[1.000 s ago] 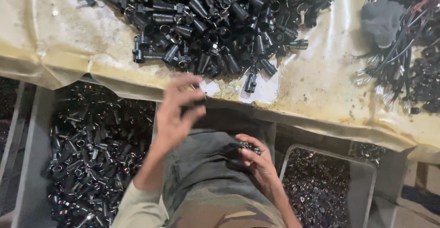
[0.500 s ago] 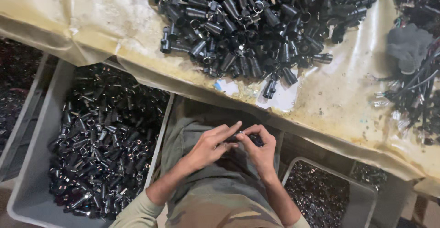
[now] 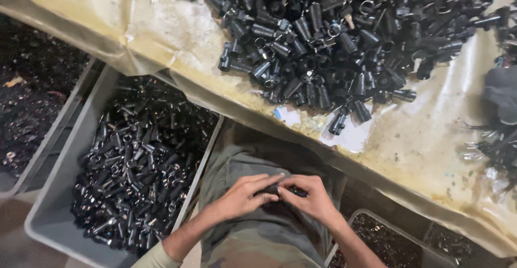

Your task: The person sits at a workbench covered with piles of black plastic components and repeatedly picks individual parts from the pile, turns them in their hands, and drops them into plastic bins below the bench. The person continues this pick-inspect-place cycle throughout the episode.

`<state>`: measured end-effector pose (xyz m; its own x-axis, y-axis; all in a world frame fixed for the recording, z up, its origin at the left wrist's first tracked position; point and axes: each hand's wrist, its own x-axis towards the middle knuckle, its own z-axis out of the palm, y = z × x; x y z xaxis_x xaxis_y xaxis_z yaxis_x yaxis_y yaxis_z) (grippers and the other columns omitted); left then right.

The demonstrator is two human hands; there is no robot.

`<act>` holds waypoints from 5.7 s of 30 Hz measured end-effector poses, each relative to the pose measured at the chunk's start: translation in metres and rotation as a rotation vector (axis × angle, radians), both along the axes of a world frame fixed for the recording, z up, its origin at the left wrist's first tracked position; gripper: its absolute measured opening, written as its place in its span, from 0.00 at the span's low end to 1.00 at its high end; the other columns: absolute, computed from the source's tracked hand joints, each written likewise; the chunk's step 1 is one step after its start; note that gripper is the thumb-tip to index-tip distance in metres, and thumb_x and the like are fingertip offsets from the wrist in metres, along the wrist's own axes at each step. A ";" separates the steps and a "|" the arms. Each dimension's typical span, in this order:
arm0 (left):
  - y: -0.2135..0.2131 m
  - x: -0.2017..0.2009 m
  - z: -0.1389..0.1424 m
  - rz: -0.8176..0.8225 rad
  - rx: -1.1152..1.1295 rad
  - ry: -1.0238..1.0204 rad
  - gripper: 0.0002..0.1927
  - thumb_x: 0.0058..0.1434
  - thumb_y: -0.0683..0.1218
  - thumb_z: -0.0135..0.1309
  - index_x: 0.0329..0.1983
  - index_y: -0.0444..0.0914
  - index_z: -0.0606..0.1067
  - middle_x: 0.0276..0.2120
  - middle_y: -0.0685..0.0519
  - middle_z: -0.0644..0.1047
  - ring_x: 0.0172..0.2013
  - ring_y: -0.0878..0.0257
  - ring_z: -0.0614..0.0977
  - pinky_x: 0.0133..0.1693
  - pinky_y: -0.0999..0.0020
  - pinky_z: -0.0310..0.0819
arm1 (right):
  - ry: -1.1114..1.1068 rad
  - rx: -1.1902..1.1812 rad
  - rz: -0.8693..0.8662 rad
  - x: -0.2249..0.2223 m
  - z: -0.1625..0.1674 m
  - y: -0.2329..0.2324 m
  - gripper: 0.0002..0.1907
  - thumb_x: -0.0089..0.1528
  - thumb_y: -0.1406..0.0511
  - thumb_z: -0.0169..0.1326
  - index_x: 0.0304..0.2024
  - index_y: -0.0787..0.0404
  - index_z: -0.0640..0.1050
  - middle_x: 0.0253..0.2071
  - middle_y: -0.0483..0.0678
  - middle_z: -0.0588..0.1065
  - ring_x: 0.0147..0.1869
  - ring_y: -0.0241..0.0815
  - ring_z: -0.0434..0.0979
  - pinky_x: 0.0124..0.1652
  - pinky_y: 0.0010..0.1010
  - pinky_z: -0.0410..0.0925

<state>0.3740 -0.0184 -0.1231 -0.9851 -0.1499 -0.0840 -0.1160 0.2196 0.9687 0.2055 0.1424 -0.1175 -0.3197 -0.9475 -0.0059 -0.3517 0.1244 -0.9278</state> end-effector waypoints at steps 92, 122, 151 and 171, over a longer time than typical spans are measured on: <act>-0.208 -0.110 0.068 0.312 -1.236 0.076 0.18 0.51 0.51 0.67 0.41 0.39 0.80 0.45 0.48 0.76 0.48 0.52 0.77 0.58 0.46 0.59 | -0.980 -0.067 -0.704 0.012 -0.071 0.066 0.26 0.60 0.71 0.58 0.62 0.62 0.72 0.53 0.54 0.77 0.40 0.33 0.75 0.27 0.17 0.61; 0.014 -0.025 -0.011 0.074 0.063 0.076 0.32 0.64 0.43 0.59 0.72 0.38 0.66 0.50 0.39 0.78 0.49 0.47 0.82 0.51 0.63 0.76 | -0.242 0.269 -0.377 0.003 0.009 0.017 0.08 0.59 0.68 0.60 0.41 0.62 0.83 0.27 0.42 0.80 0.26 0.27 0.74 0.26 0.21 0.67; -0.102 0.018 -0.009 0.733 -0.599 0.027 0.17 0.75 0.41 0.41 0.63 0.36 0.72 0.46 0.40 0.76 0.45 0.46 0.78 0.50 0.54 0.72 | -0.944 0.207 -0.620 0.010 -0.076 0.094 0.17 0.70 0.57 0.50 0.48 0.62 0.79 0.25 0.44 0.72 0.23 0.29 0.67 0.22 0.20 0.60; -0.100 0.057 0.008 0.800 -1.302 -0.138 0.15 0.60 0.51 0.61 0.47 0.40 0.80 0.47 0.49 0.78 0.54 0.52 0.75 0.61 0.45 0.63 | -0.841 0.155 -0.688 0.001 -0.056 0.060 0.19 0.68 0.58 0.48 0.56 0.59 0.77 0.32 0.40 0.74 0.27 0.28 0.68 0.26 0.21 0.63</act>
<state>0.4311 -0.1186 -0.1154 -0.6091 -0.6596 0.4403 -0.6830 0.7185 0.1316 0.2061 0.2021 -0.1735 -0.6177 -0.5381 -0.5735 0.5755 0.1876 -0.7960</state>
